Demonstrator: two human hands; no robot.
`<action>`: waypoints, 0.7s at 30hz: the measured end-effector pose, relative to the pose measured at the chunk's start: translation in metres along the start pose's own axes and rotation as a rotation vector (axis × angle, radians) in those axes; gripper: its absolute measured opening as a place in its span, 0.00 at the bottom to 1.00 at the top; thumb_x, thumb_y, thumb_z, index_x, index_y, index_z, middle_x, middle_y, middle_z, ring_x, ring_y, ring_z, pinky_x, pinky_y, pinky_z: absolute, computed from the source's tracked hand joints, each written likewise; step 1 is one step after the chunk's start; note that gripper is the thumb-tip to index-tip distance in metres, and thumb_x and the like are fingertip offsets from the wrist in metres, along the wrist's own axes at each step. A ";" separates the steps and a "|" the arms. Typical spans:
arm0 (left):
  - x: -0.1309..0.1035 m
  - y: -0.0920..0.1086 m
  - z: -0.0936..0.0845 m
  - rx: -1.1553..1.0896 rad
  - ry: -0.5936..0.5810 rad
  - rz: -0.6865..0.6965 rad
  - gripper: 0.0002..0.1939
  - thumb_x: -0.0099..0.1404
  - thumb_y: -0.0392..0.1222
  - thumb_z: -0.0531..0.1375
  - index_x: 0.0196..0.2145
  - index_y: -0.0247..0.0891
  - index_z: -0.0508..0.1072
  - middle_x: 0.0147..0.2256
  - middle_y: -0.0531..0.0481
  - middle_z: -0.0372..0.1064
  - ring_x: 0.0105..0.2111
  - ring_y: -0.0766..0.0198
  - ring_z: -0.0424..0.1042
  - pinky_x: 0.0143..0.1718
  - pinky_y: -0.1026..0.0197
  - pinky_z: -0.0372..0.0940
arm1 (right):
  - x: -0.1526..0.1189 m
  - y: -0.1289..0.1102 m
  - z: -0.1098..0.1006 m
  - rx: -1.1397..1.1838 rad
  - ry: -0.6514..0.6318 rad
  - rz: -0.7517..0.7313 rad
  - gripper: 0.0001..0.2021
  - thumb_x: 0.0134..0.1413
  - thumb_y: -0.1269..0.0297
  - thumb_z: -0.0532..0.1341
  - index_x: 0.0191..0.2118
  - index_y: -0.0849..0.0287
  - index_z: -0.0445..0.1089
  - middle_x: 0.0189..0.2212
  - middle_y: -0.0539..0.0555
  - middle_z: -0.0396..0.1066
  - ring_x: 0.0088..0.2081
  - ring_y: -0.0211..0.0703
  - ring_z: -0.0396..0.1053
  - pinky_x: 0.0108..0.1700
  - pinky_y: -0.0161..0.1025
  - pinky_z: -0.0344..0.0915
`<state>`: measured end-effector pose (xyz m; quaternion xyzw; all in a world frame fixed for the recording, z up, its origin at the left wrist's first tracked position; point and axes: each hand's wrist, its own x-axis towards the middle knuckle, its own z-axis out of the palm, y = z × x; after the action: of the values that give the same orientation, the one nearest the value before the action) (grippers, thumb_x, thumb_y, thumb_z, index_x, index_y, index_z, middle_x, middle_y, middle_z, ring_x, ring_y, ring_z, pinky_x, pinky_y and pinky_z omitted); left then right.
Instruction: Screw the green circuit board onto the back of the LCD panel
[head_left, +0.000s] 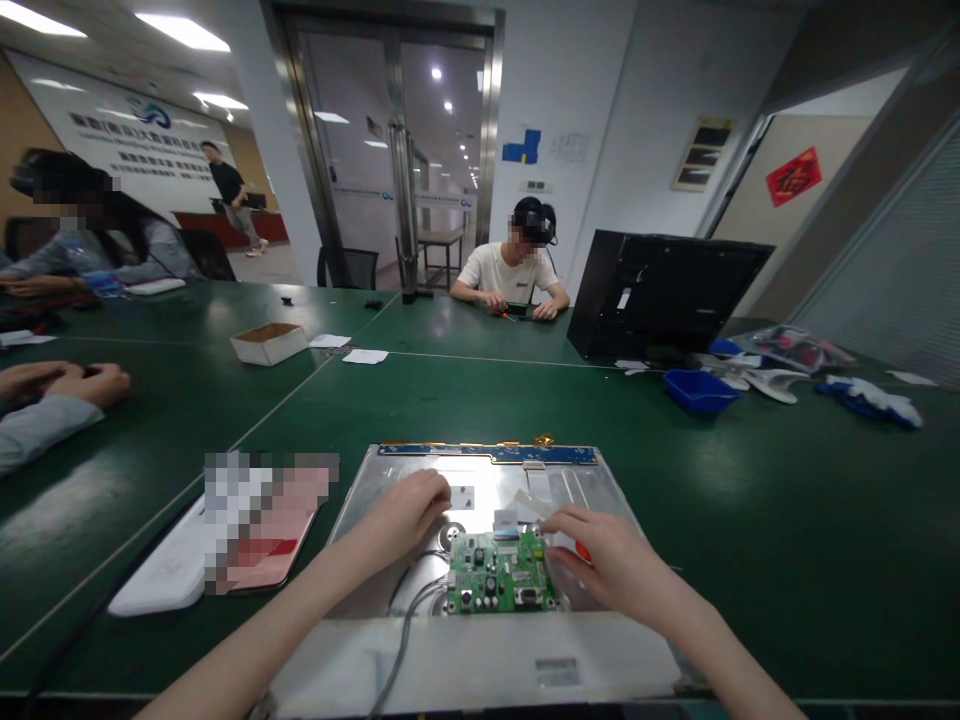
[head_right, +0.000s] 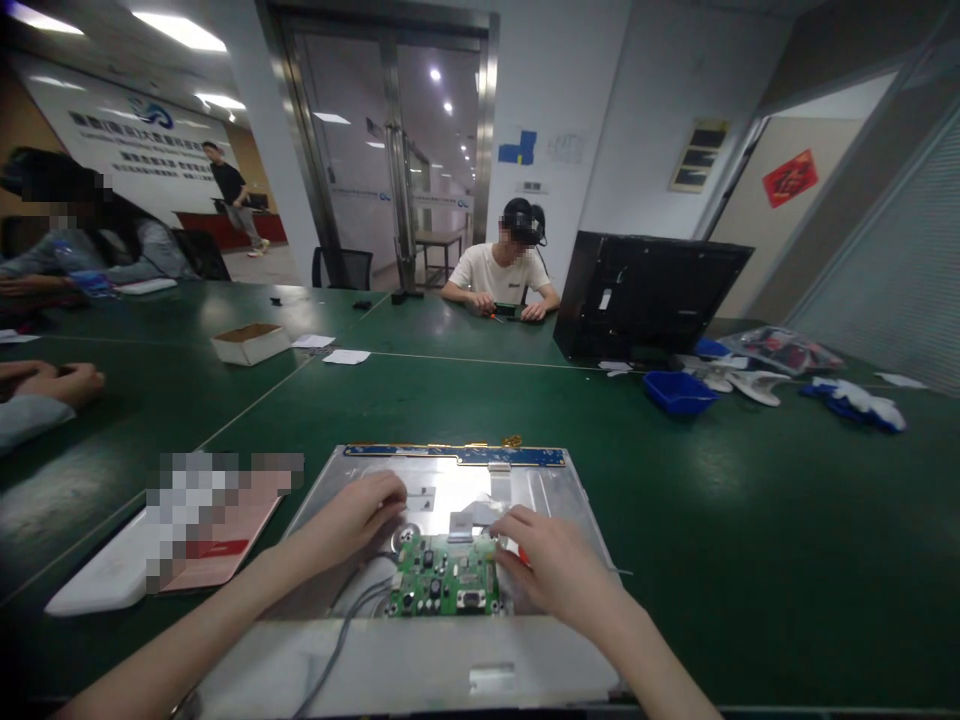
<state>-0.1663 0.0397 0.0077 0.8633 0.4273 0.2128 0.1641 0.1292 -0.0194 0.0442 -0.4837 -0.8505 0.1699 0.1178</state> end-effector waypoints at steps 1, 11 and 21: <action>0.006 -0.004 0.003 0.015 -0.018 0.013 0.06 0.67 0.32 0.53 0.33 0.36 0.68 0.34 0.48 0.69 0.34 0.61 0.66 0.36 0.59 0.61 | -0.003 -0.002 0.001 0.001 -0.014 0.004 0.11 0.61 0.66 0.56 0.47 0.53 0.70 0.43 0.54 0.72 0.40 0.46 0.72 0.40 0.41 0.65; -0.010 0.003 -0.008 -0.031 0.036 -0.001 0.05 0.67 0.34 0.53 0.38 0.37 0.68 0.38 0.48 0.68 0.38 0.60 0.67 0.38 0.59 0.61 | -0.025 -0.008 0.022 -0.044 -0.049 0.090 0.17 0.57 0.58 0.60 0.53 0.49 0.66 0.51 0.56 0.68 0.40 0.49 0.72 0.39 0.45 0.67; -0.066 0.030 -0.016 -0.143 -0.105 -0.099 0.06 0.69 0.39 0.54 0.41 0.40 0.70 0.38 0.49 0.68 0.39 0.60 0.68 0.40 0.59 0.63 | -0.028 -0.013 0.056 -0.121 0.040 0.128 0.19 0.61 0.60 0.55 0.57 0.50 0.64 0.49 0.59 0.69 0.35 0.49 0.74 0.35 0.44 0.68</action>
<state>-0.1902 -0.0298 0.0207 0.8372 0.4438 0.1889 0.2578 0.1125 -0.0599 -0.0023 -0.5464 -0.8241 0.1156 0.0942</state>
